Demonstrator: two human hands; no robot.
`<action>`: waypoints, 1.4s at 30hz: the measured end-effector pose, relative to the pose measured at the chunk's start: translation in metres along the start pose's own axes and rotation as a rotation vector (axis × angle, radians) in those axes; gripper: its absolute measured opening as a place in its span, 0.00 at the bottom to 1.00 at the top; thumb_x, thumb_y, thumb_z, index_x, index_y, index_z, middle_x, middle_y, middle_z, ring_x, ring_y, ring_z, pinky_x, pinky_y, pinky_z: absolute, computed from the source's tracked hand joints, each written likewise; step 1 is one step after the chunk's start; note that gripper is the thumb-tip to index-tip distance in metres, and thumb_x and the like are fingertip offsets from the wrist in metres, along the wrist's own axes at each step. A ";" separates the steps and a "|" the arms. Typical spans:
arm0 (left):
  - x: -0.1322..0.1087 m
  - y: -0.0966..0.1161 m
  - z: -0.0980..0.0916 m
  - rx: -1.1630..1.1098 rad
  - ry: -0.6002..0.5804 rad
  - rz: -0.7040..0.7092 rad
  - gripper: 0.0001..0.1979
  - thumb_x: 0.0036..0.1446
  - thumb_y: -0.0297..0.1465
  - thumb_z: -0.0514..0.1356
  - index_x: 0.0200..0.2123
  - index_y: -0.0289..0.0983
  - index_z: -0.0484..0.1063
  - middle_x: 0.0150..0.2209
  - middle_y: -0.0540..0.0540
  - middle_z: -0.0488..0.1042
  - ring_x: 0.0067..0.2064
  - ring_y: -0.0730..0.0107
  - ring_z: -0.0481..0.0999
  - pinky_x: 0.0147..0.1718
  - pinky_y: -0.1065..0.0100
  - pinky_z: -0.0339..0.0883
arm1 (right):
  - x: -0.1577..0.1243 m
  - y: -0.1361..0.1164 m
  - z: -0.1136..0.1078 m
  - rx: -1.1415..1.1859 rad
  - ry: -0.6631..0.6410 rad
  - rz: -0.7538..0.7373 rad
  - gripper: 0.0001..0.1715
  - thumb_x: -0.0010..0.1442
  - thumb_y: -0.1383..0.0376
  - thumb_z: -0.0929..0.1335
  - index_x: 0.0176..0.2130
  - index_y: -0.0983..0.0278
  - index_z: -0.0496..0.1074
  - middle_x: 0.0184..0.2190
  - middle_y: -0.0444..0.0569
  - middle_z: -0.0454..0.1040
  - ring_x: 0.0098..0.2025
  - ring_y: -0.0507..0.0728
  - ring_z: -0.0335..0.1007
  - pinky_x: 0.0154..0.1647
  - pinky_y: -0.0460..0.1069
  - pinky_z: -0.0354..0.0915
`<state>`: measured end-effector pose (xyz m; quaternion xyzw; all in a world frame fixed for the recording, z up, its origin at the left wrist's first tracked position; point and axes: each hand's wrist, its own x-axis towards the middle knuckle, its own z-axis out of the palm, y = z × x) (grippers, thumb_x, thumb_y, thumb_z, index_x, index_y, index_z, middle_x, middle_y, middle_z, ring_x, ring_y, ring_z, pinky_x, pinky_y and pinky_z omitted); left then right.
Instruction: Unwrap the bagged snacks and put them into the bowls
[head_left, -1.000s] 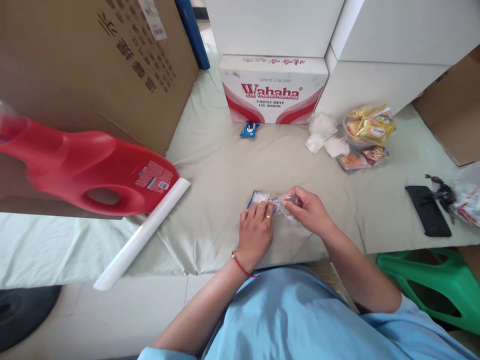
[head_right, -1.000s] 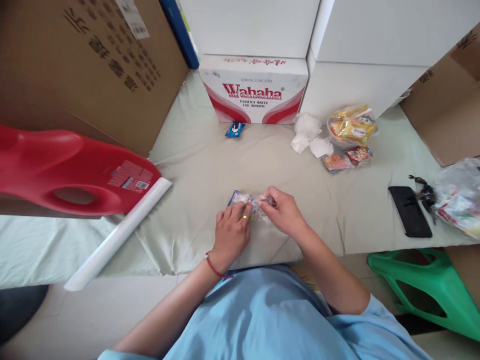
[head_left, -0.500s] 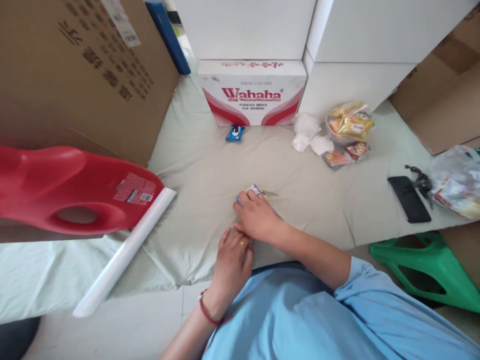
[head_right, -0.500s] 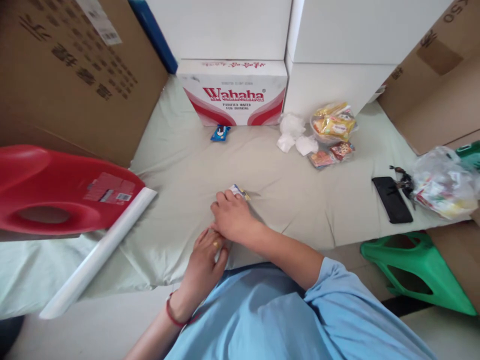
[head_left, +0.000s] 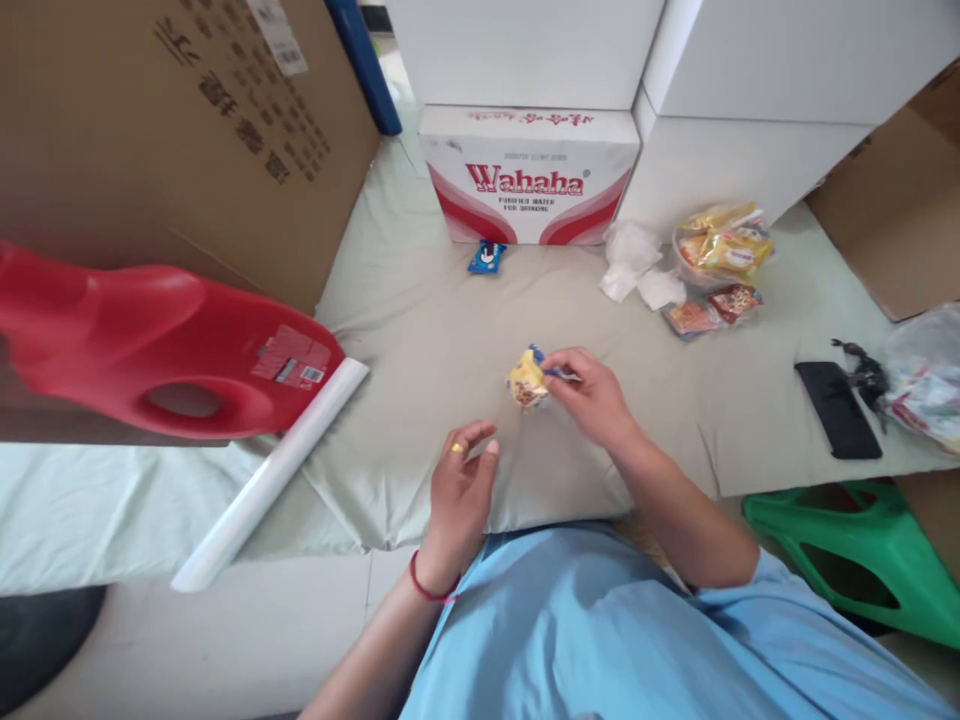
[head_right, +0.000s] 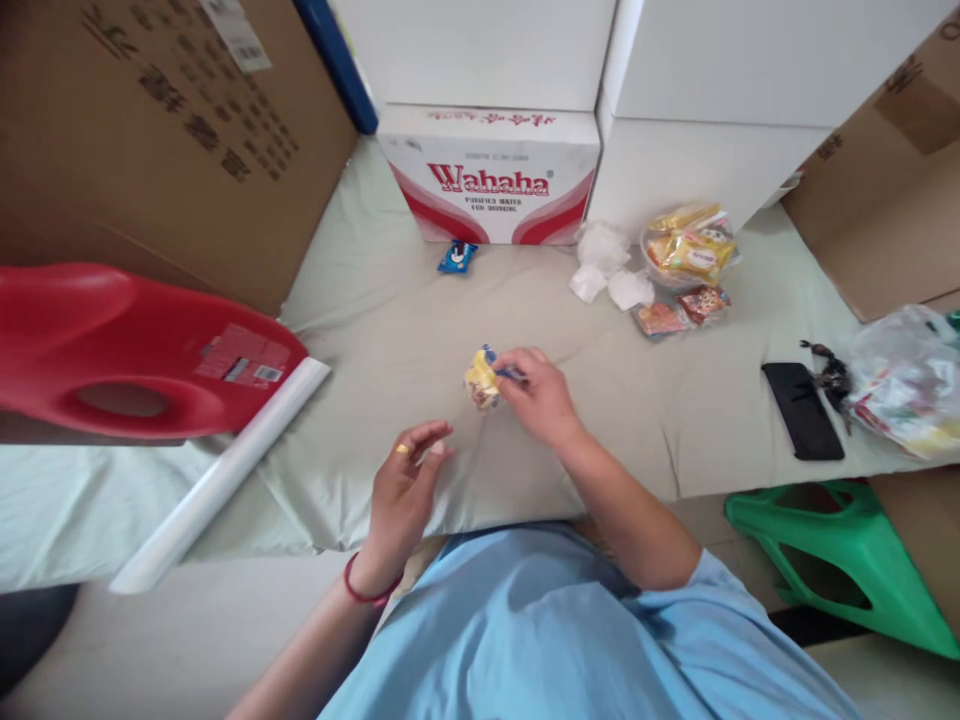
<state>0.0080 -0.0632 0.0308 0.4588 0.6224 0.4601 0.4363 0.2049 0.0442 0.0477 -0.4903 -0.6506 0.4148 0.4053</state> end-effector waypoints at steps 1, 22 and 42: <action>0.004 0.002 0.005 -0.152 -0.012 -0.102 0.24 0.65 0.51 0.62 0.56 0.43 0.71 0.59 0.38 0.74 0.59 0.54 0.78 0.51 0.53 0.79 | -0.003 0.004 -0.007 0.183 0.010 0.092 0.08 0.63 0.60 0.72 0.42 0.60 0.77 0.40 0.47 0.76 0.42 0.56 0.71 0.46 0.51 0.69; 0.032 -0.014 0.032 0.235 -0.176 0.125 0.19 0.65 0.47 0.59 0.47 0.39 0.77 0.51 0.40 0.78 0.52 0.59 0.80 0.50 0.57 0.77 | -0.061 0.093 -0.187 0.105 0.689 0.393 0.28 0.49 0.48 0.78 0.42 0.60 0.71 0.38 0.49 0.80 0.39 0.57 0.77 0.43 0.53 0.72; -0.011 -0.079 -0.081 1.007 0.197 0.727 0.09 0.62 0.28 0.64 0.46 0.38 0.76 0.47 0.35 0.81 0.51 0.45 0.82 0.53 0.46 0.76 | 0.004 0.122 -0.261 -0.746 0.675 0.387 0.20 0.59 0.60 0.68 0.48 0.67 0.79 0.50 0.61 0.73 0.40 0.60 0.72 0.57 0.60 0.68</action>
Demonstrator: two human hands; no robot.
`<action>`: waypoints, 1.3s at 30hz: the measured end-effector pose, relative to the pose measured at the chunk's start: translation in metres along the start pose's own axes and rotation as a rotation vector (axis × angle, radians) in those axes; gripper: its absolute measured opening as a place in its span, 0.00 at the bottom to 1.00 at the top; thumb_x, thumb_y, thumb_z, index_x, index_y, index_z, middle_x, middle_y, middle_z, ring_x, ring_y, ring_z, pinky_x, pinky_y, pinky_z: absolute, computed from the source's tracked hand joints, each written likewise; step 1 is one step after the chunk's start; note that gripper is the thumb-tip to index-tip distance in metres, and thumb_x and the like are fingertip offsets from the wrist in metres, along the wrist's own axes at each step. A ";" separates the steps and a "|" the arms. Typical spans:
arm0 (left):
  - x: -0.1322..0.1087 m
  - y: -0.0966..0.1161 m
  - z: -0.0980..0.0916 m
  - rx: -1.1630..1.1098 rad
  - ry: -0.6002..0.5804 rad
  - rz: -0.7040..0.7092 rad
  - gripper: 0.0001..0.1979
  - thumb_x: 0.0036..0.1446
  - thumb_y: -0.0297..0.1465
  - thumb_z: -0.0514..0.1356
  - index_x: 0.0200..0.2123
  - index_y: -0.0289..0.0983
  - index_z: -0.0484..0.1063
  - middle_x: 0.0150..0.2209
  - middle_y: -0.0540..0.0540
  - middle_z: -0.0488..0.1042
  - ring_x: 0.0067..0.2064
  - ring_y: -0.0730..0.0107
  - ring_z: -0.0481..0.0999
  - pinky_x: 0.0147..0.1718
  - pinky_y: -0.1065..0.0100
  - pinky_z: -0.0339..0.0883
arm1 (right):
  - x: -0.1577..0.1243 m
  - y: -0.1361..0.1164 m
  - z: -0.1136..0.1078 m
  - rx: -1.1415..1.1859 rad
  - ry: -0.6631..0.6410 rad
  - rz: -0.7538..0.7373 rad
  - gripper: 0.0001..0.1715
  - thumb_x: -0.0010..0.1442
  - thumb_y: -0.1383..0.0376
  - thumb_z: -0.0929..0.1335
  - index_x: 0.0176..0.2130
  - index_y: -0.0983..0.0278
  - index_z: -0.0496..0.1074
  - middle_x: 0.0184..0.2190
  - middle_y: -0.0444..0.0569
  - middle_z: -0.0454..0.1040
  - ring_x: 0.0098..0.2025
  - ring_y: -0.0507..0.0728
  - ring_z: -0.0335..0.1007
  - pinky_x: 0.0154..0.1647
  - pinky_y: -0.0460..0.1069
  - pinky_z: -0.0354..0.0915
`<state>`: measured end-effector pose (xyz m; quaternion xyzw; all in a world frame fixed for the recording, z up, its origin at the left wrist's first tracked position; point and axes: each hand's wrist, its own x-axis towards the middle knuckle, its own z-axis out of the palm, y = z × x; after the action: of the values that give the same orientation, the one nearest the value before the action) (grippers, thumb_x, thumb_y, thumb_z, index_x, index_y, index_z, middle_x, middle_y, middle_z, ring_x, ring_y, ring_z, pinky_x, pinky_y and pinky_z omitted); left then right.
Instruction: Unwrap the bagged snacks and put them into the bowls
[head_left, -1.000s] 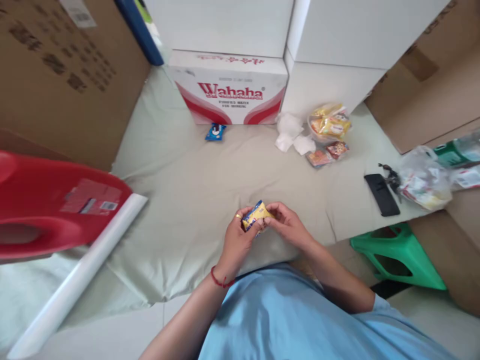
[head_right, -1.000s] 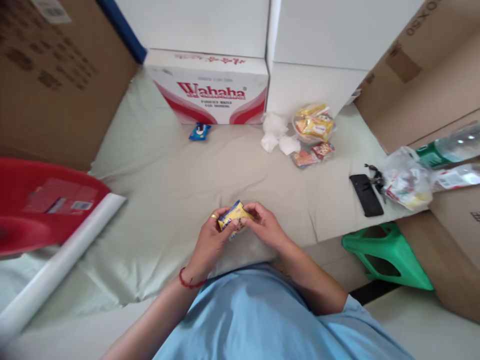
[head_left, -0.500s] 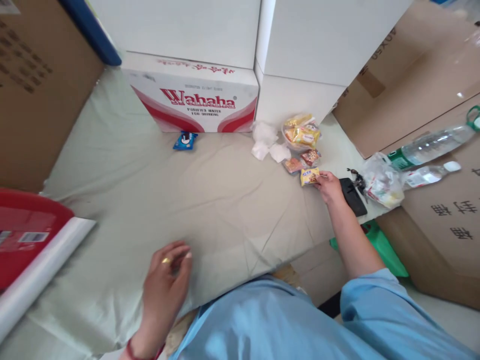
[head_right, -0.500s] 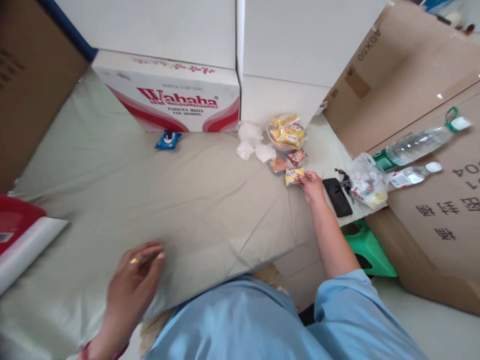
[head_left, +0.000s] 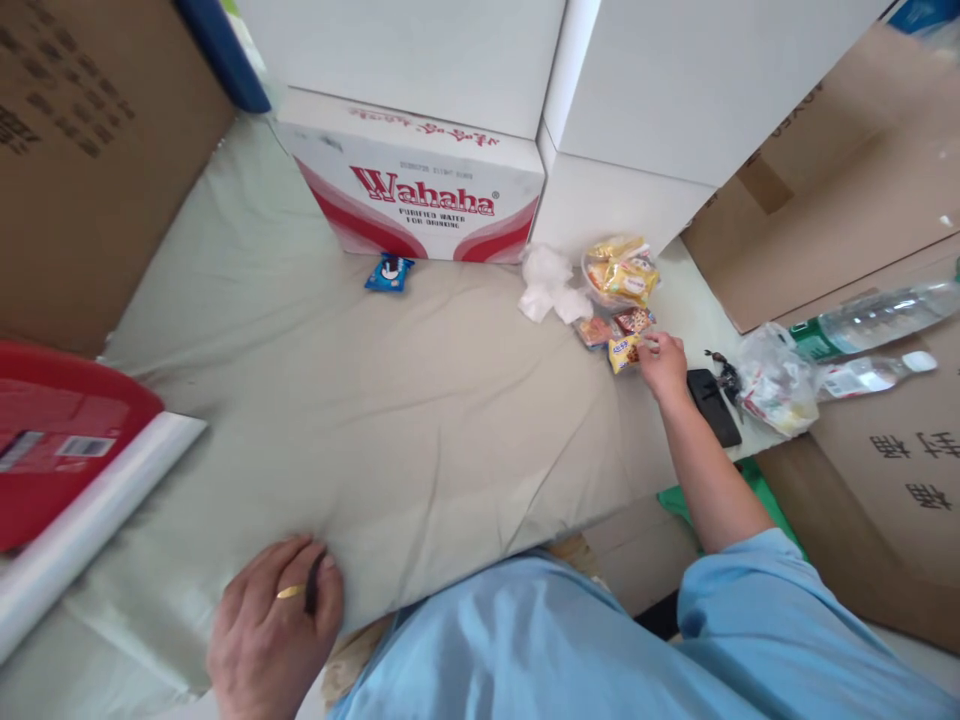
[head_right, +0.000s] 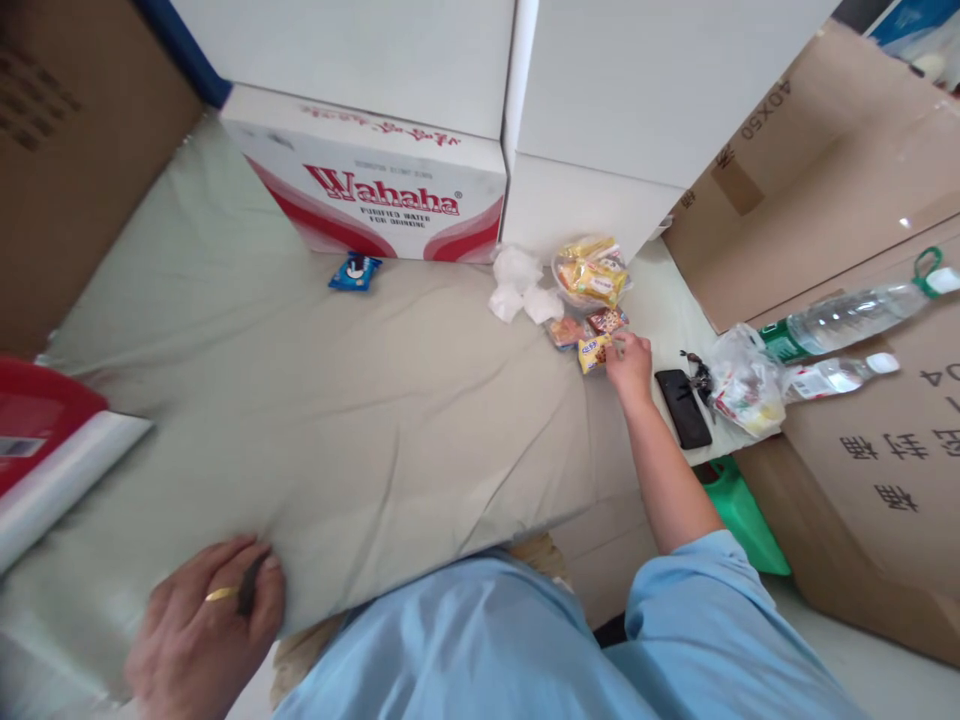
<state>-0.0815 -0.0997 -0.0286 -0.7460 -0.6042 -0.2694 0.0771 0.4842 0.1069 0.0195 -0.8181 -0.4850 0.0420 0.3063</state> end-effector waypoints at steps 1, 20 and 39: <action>0.000 0.000 0.000 -0.003 0.004 0.008 0.09 0.61 0.28 0.65 0.46 0.38 0.76 0.47 0.35 0.81 0.51 0.45 0.82 0.52 0.46 0.77 | 0.001 -0.005 -0.002 -0.040 0.045 -0.056 0.21 0.60 0.61 0.67 0.49 0.67 0.79 0.51 0.61 0.73 0.41 0.61 0.72 0.57 0.60 0.68; -0.001 0.000 0.001 -0.028 0.056 0.022 0.13 0.58 0.25 0.65 0.47 0.39 0.76 0.46 0.38 0.82 0.50 0.49 0.82 0.53 0.50 0.76 | 0.038 -0.112 0.044 -0.436 -0.044 -0.516 0.18 0.71 0.64 0.61 0.49 0.64 0.77 0.52 0.63 0.70 0.55 0.68 0.63 0.49 0.59 0.64; 0.004 0.000 0.000 0.024 0.085 0.101 0.13 0.57 0.22 0.68 0.45 0.34 0.75 0.43 0.37 0.82 0.47 0.49 0.83 0.51 0.53 0.77 | 0.084 -0.076 0.019 -0.677 0.002 -0.344 0.25 0.74 0.67 0.56 0.51 0.72 0.78 0.51 0.68 0.74 0.62 0.73 0.60 0.60 0.69 0.57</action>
<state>-0.0805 -0.0962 -0.0268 -0.7623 -0.5653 -0.2891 0.1251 0.4629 0.2108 0.0647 -0.7795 -0.6015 -0.1734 0.0218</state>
